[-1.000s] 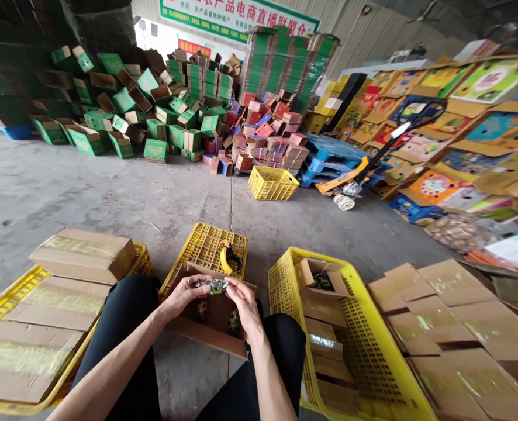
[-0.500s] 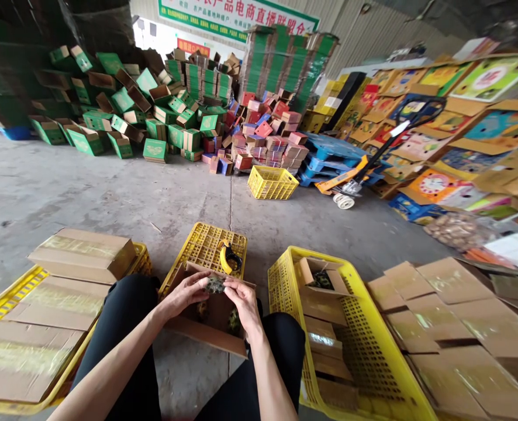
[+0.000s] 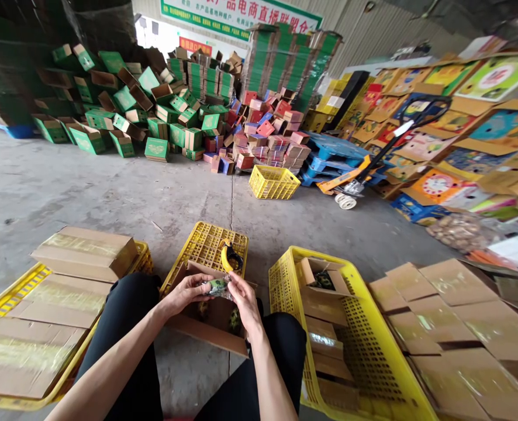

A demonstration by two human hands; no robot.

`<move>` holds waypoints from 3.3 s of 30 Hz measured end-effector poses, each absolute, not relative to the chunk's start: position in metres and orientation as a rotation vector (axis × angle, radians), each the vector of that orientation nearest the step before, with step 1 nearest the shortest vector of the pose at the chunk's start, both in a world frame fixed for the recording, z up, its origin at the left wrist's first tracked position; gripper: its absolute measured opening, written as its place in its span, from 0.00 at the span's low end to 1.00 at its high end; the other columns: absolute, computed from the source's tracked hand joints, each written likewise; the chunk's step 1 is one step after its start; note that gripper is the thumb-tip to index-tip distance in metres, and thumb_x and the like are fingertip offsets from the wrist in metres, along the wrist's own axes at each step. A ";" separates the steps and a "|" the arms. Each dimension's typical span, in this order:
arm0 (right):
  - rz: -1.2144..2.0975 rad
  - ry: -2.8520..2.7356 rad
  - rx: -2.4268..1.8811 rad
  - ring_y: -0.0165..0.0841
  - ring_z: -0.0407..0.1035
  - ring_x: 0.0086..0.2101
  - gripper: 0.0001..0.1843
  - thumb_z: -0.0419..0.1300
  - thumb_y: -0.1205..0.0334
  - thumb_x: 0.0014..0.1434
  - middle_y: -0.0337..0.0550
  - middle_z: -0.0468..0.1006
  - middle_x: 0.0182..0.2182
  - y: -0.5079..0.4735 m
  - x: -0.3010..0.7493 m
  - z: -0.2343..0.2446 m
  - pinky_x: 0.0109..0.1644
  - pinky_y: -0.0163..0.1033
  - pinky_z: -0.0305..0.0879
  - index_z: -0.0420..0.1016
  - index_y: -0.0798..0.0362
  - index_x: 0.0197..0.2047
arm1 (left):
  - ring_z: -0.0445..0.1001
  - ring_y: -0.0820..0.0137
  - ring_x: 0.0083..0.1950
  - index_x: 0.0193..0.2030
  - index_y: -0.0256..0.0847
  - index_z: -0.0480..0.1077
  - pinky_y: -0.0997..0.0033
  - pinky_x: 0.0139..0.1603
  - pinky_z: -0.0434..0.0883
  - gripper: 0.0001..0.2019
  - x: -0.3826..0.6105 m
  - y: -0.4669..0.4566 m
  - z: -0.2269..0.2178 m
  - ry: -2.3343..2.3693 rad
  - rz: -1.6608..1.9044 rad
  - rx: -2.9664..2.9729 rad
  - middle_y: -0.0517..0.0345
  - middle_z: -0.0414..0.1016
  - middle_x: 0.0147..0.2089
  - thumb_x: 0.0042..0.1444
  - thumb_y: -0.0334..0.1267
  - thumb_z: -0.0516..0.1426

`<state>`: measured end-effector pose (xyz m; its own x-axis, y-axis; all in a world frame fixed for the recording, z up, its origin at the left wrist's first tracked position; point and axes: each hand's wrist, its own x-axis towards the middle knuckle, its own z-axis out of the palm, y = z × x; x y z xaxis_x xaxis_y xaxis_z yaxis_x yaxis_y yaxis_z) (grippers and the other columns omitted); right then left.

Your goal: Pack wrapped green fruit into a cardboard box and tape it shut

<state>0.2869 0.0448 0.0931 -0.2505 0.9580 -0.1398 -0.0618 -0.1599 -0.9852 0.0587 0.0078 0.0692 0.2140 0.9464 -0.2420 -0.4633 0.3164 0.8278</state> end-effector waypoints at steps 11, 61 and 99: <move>1.496 -1.313 -1.145 0.41 0.79 0.39 0.21 0.75 0.41 0.53 0.44 0.86 0.38 0.047 0.289 0.088 0.48 0.44 0.75 0.86 0.50 0.39 | 0.81 0.55 0.57 0.56 0.42 0.80 0.57 0.60 0.75 0.31 0.061 0.008 0.060 0.891 1.100 0.669 0.47 0.83 0.55 0.46 0.44 0.79; 1.542 -1.318 -1.127 0.38 0.78 0.40 0.21 0.75 0.47 0.52 0.44 0.84 0.43 0.043 0.290 0.089 0.44 0.40 0.74 0.83 0.49 0.45 | 0.79 0.60 0.50 0.59 0.42 0.79 0.64 0.52 0.73 0.32 0.064 0.008 0.064 0.877 1.137 0.846 0.49 0.82 0.53 0.47 0.45 0.78; 0.937 -2.435 -1.877 0.48 0.83 0.49 0.10 0.64 0.69 0.65 0.59 0.88 0.45 0.033 0.281 0.058 0.52 0.41 0.72 0.88 0.54 0.42 | 0.84 0.46 0.53 0.35 0.47 0.85 0.56 0.60 0.72 0.09 0.068 0.013 -0.023 1.364 0.418 1.433 0.49 0.88 0.41 0.45 0.43 0.70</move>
